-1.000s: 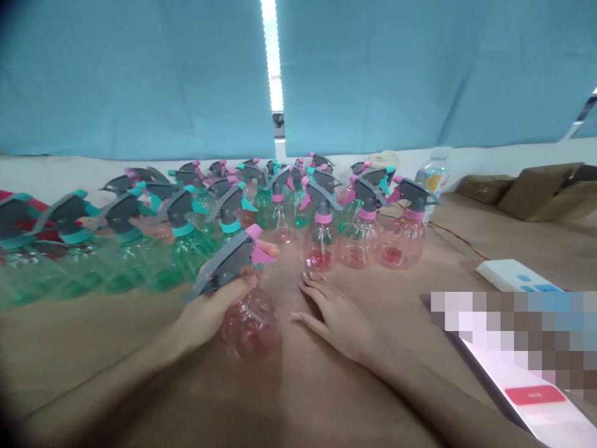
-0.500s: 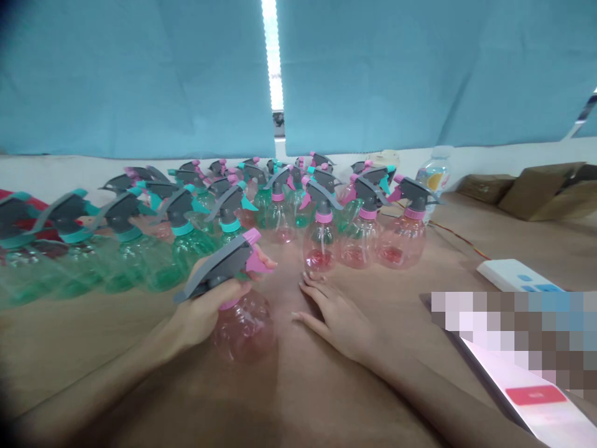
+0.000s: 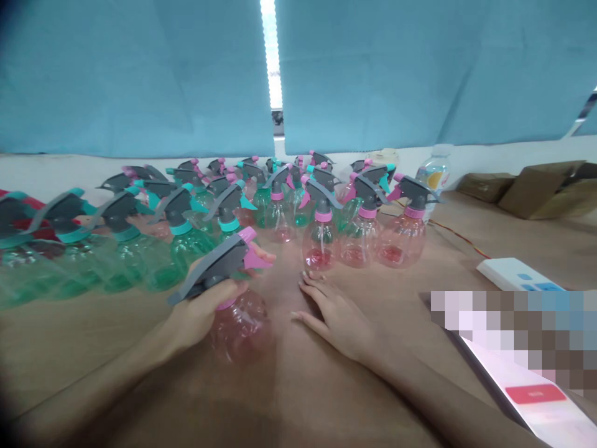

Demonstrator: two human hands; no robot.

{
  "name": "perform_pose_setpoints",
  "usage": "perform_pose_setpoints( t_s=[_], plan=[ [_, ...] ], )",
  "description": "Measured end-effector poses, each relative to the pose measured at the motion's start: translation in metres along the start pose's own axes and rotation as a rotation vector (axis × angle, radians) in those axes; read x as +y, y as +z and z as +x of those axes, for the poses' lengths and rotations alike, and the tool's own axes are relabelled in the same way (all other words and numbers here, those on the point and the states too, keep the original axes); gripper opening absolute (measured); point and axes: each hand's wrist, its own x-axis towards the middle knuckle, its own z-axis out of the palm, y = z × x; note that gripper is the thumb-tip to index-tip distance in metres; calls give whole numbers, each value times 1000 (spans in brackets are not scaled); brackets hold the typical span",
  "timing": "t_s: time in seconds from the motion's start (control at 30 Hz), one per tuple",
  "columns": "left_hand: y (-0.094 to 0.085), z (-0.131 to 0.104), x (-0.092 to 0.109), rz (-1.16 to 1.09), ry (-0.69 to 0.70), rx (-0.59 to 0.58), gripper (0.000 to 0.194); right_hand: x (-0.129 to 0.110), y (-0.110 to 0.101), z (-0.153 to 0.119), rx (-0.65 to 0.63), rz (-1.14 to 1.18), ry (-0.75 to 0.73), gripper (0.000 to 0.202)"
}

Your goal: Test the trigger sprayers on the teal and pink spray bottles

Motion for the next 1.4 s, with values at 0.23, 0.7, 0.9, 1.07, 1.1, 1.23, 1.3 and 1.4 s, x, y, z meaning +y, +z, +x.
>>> perform_pose_setpoints(
  t_s=[0.23,0.7,0.9,1.07,1.1,1.23,1.3,1.4],
  plan=[
    [3,-1,-4,8,-47,59,11,0,0,0,-2,11,-5,60],
    [4,-2,0,38,-101,50,16,1,0,0,3,-4,-8,60],
    [3,-1,-3,22,-105,20,17,2,0,0,-11,2,-2,61],
    [2,1,-2,4,-59,12,14,2,0,1,-21,-11,1,62],
    [2,1,-1,1,-43,5,14,2,1,1,-20,-9,-1,62],
    [3,0,0,-11,-14,-14,11,2,1,0,3,17,-15,59],
    [3,0,0,-10,-35,-1,10,2,1,0,10,23,-14,58],
    [3,-1,-1,-6,-89,17,12,2,1,0,3,13,-7,59]
  ],
)
